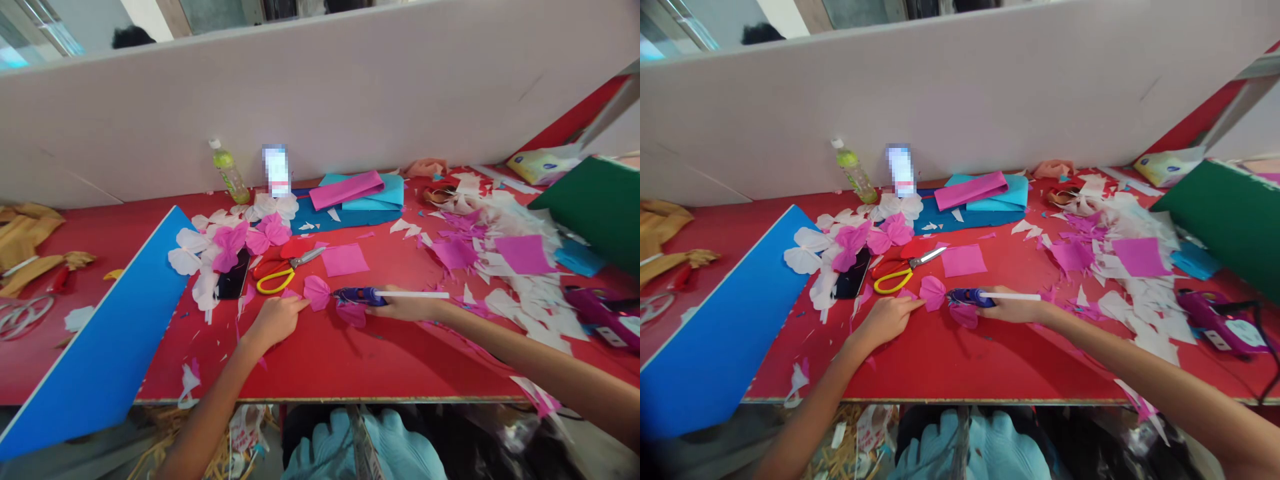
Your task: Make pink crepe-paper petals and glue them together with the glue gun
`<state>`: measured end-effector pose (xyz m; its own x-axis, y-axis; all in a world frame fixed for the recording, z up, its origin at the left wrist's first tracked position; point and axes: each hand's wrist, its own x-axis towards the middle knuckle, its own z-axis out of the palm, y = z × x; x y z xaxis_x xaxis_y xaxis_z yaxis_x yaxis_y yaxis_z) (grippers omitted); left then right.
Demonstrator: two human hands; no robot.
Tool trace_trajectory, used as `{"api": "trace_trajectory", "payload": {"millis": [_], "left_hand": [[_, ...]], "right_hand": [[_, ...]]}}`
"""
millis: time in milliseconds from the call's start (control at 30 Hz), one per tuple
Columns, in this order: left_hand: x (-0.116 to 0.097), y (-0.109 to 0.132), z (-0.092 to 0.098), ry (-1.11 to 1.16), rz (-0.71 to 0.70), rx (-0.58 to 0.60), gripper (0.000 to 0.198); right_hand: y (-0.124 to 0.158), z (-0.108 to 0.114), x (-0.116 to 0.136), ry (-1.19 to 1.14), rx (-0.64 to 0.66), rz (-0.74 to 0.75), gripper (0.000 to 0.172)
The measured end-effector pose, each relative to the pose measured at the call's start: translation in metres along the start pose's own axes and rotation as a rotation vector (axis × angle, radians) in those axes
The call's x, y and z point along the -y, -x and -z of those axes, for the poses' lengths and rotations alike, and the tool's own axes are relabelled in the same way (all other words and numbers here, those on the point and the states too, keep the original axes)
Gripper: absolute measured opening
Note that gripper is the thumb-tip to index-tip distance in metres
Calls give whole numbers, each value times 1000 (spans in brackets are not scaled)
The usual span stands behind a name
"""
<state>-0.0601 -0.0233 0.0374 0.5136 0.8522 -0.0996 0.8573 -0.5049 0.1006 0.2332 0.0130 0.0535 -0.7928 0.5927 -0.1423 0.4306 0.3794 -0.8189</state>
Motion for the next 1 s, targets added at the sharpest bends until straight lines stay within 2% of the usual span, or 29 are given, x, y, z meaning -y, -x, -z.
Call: {"api": "trace_trajectory", "payload": {"millis": [367,700,1000], "left_hand": [[-1,0,1,-18,5,11,47],[-1,0,1,-7,17,22,48],[0,0,-1,8,7,11,48]], "right_hand": [[0,2,2,4,7,-17,56],[-1,0,-12,-14,-44,-37,55],[-2,1,-6,-25,-6,-23,54]]}}
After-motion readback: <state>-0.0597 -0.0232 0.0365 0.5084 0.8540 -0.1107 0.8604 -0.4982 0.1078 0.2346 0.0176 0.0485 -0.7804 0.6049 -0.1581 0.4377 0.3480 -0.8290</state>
